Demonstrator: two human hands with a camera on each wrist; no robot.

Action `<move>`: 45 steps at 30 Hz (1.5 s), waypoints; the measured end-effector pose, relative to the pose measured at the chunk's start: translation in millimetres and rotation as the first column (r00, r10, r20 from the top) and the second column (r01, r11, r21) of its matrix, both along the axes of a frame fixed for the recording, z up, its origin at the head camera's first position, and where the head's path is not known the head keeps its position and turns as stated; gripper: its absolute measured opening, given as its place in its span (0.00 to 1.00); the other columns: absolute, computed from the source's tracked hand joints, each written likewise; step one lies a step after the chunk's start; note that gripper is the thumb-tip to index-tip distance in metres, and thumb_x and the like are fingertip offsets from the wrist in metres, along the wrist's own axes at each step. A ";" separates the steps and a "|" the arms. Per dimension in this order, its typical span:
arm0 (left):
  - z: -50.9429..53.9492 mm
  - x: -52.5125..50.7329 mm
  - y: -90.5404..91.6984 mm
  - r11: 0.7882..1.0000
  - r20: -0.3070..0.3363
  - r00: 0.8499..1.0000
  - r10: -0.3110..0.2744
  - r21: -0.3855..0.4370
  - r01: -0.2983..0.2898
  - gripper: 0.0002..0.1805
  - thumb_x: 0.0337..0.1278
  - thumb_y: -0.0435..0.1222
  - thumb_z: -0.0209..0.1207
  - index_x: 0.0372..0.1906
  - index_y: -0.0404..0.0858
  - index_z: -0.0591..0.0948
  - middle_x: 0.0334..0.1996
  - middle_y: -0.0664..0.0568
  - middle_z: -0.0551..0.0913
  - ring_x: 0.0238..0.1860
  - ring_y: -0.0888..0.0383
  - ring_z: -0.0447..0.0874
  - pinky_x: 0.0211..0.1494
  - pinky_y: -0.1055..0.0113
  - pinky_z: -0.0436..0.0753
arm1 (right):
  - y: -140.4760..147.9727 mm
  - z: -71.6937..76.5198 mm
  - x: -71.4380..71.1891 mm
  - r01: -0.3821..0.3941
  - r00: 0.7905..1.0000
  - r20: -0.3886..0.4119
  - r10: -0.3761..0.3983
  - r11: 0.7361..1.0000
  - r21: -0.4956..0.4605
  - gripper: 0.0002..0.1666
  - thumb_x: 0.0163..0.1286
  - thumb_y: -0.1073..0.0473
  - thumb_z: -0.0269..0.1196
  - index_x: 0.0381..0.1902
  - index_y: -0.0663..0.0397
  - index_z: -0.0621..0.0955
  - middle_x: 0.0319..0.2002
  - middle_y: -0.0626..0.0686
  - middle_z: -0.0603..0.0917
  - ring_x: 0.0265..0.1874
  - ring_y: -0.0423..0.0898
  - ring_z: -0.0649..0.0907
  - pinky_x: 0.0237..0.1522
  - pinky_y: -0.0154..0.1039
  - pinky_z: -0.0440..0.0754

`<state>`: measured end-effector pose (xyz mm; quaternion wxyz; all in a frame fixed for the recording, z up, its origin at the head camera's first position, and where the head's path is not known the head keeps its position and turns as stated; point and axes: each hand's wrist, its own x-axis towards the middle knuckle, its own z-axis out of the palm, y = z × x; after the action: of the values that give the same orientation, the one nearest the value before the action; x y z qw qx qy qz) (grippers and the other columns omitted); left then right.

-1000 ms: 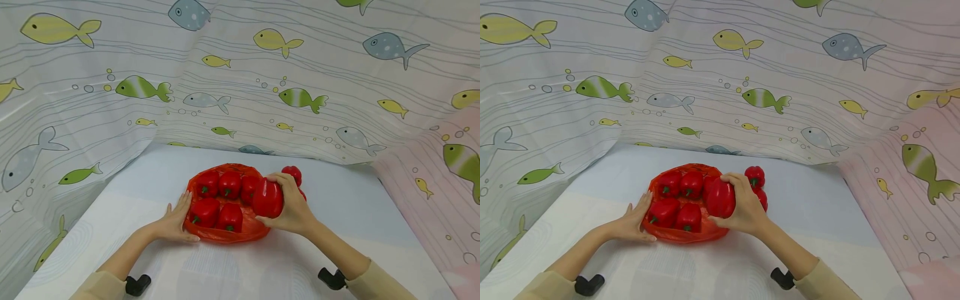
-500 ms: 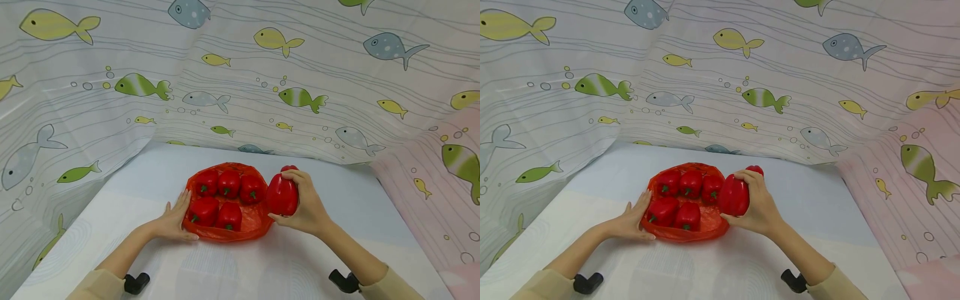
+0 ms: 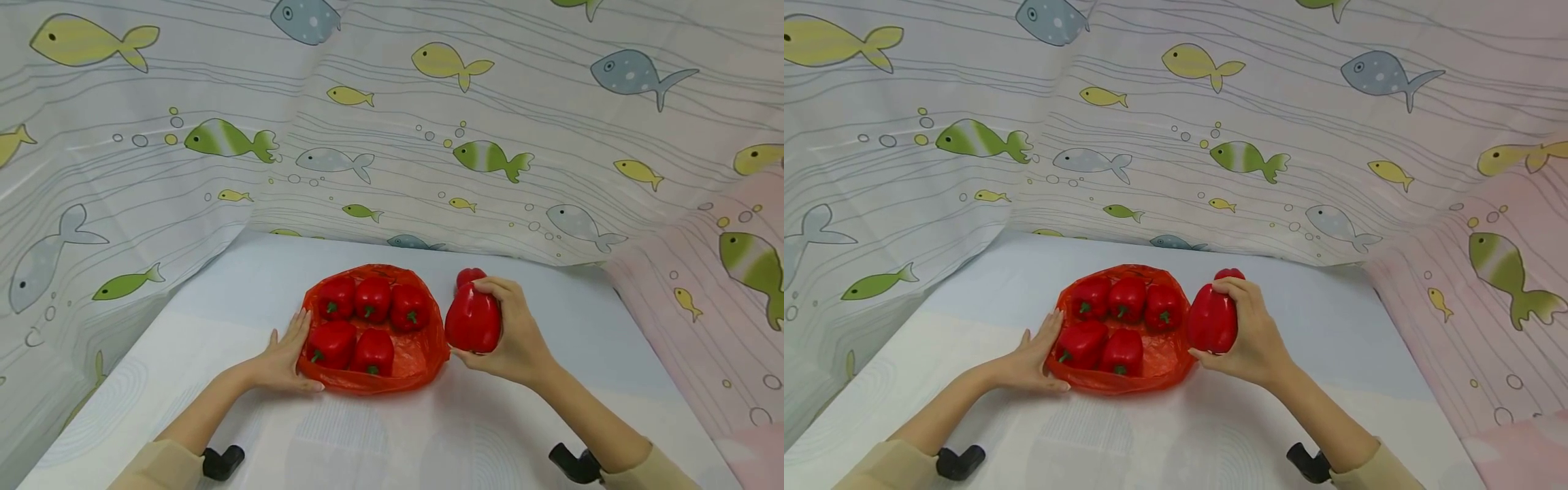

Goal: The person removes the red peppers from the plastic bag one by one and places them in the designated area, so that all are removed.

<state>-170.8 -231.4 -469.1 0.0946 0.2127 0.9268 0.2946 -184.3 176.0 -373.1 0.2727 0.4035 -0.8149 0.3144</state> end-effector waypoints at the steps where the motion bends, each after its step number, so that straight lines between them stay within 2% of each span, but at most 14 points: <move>1: 0.0 0.2 0.1 1.000 -0.001 1.000 0.001 0.002 -0.001 0.73 0.38 0.57 0.72 0.72 0.24 0.35 0.73 0.30 0.32 0.73 0.34 0.26 0.60 0.25 0.31 | 1.3 -0.2 0.2 0.005 1.000 -0.005 -0.005 1.000 0.003 0.63 0.25 0.61 0.84 0.61 0.67 0.65 0.60 0.60 0.69 0.61 0.52 0.68 0.41 0.52 0.84; 9: -0.1 1.5 0.5 1.000 0.004 1.000 -0.002 0.011 0.002 0.73 0.38 0.57 0.72 0.72 0.23 0.36 0.73 0.30 0.32 0.73 0.34 0.26 0.60 0.25 0.30 | 14.4 0.2 8.3 0.057 0.998 0.026 -0.058 0.998 0.031 0.64 0.23 0.60 0.84 0.62 0.65 0.65 0.60 0.58 0.69 0.62 0.50 0.67 0.42 0.51 0.84; 18: -5.9 -0.6 -2.2 1.000 0.001 1.000 -0.005 0.009 0.005 0.73 0.38 0.58 0.71 0.73 0.24 0.35 0.74 0.31 0.31 0.73 0.35 0.25 0.60 0.25 0.29 | 30.5 -2.4 15.6 0.120 0.992 0.025 -0.121 0.991 0.054 0.65 0.21 0.61 0.85 0.61 0.66 0.65 0.59 0.58 0.70 0.60 0.49 0.68 0.41 0.50 0.84; 24: -7.2 -1.1 -2.2 1.000 0.004 1.000 -0.002 0.002 0.002 0.73 0.38 0.59 0.70 0.73 0.24 0.36 0.74 0.31 0.32 0.73 0.35 0.26 0.60 0.25 0.29 | 38.6 -6.1 17.9 0.132 0.990 0.032 -0.135 0.989 0.063 0.65 0.22 0.61 0.84 0.61 0.66 0.65 0.58 0.58 0.70 0.59 0.50 0.69 0.38 0.53 0.84; 33: -6.5 -1.0 -1.7 1.000 0.005 1.000 -0.001 0.011 0.001 0.73 0.38 0.58 0.71 0.72 0.24 0.35 0.74 0.30 0.32 0.73 0.35 0.25 0.60 0.25 0.29 | 45.9 -9.8 19.9 0.160 0.987 0.019 -0.162 0.984 0.083 0.65 0.22 0.60 0.84 0.62 0.66 0.65 0.59 0.58 0.70 0.60 0.49 0.68 0.38 0.53 0.84; 41: -3.7 -1.4 -1.5 1.000 0.006 1.000 -0.004 0.019 0.004 0.73 0.38 0.56 0.72 0.72 0.24 0.35 0.73 0.29 0.33 0.73 0.34 0.26 0.60 0.25 0.30 | 48.8 -9.5 23.4 0.175 0.983 0.039 -0.179 0.980 0.093 0.65 0.21 0.60 0.85 0.61 0.66 0.65 0.59 0.58 0.70 0.60 0.48 0.67 0.40 0.53 0.84; 45: -3.2 -1.9 -1.2 1.000 0.007 1.000 -0.007 0.016 0.007 0.73 0.37 0.57 0.72 0.72 0.24 0.35 0.73 0.29 0.33 0.73 0.34 0.26 0.60 0.25 0.29 | 50.9 -11.9 23.5 0.171 0.984 0.029 -0.175 0.981 0.095 0.64 0.21 0.60 0.85 0.61 0.66 0.66 0.58 0.57 0.71 0.59 0.48 0.68 0.38 0.54 0.84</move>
<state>-172.7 -232.6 -472.2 0.0969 0.2156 0.9234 0.3023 -160.7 227.0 -385.0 0.2647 0.3374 -0.8655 0.2590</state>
